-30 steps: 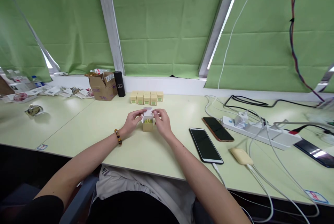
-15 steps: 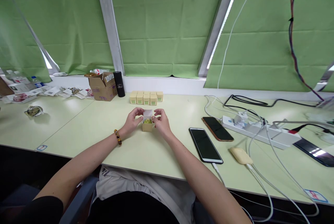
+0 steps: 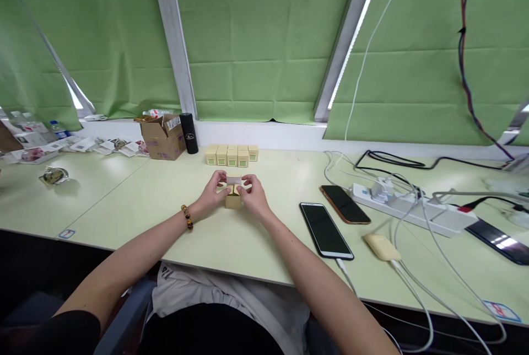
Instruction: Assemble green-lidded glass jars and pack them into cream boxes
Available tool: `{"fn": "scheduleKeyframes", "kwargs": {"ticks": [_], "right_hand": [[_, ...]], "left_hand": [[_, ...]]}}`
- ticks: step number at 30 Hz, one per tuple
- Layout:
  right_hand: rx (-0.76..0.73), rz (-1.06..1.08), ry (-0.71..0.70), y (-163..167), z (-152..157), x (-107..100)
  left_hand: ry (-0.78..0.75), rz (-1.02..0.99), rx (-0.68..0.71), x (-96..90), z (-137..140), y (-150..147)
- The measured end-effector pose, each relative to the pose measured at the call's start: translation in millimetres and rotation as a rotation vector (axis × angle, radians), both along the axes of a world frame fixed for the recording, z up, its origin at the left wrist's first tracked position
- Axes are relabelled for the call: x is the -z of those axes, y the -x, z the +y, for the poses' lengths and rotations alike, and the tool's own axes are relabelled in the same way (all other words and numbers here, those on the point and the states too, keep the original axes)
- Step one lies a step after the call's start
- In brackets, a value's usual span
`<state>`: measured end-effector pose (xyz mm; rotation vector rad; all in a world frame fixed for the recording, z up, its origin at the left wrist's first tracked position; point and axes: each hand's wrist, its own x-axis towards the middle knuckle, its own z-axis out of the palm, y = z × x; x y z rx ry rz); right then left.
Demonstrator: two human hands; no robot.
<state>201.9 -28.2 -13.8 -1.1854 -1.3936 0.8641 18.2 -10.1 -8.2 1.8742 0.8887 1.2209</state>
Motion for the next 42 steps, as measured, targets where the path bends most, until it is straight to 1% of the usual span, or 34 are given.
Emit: {"fn": "scheduleKeyframes", "kwargs": {"ticks": [7, 11, 14, 20, 25, 30, 35, 38, 42], "right_hand": [[-0.004, -0.003, 0.016, -0.6, 1.3, -0.2], [0.002, -0.018, -0.003, -0.4, 1.4, -0.4], [0.017, -0.036, -0.05, 0.3, 1.5, 0.0], [0.049, -0.082, -0.217, 1.1, -2.0, -1.0], [0.055, -0.066, -0.286, -1.3, -9.9, -9.7], [0.022, -0.072, -0.37, -2.5, -17.3, -16.3], [-0.02, -0.11, -0.406, -1.6, -22.0, -18.7], [-0.012, -0.115, -0.409, -1.4, -22.5, -19.2], [-0.012, -0.139, -0.431, -2.3, -21.4, -17.4]], "left_hand": [[-0.007, 0.026, 0.014, 1.7, 2.2, -0.1], [-0.021, 0.028, 0.01, 1.1, 1.7, 0.2], [-0.052, 0.029, 0.007, -0.8, 1.0, 0.6], [-0.1, 0.039, 0.009, -3.9, 0.6, 0.5], [-0.134, 0.053, -0.009, -3.7, 0.8, 1.1], [-0.164, 0.066, -0.026, -3.3, 0.3, 1.3], [-0.194, 0.098, -0.042, -6.7, -0.9, 3.1], [-0.22, 0.096, -0.011, -11.7, -1.9, 6.6], [-0.333, 0.099, 0.027, -20.5, -3.7, 13.7]]}}
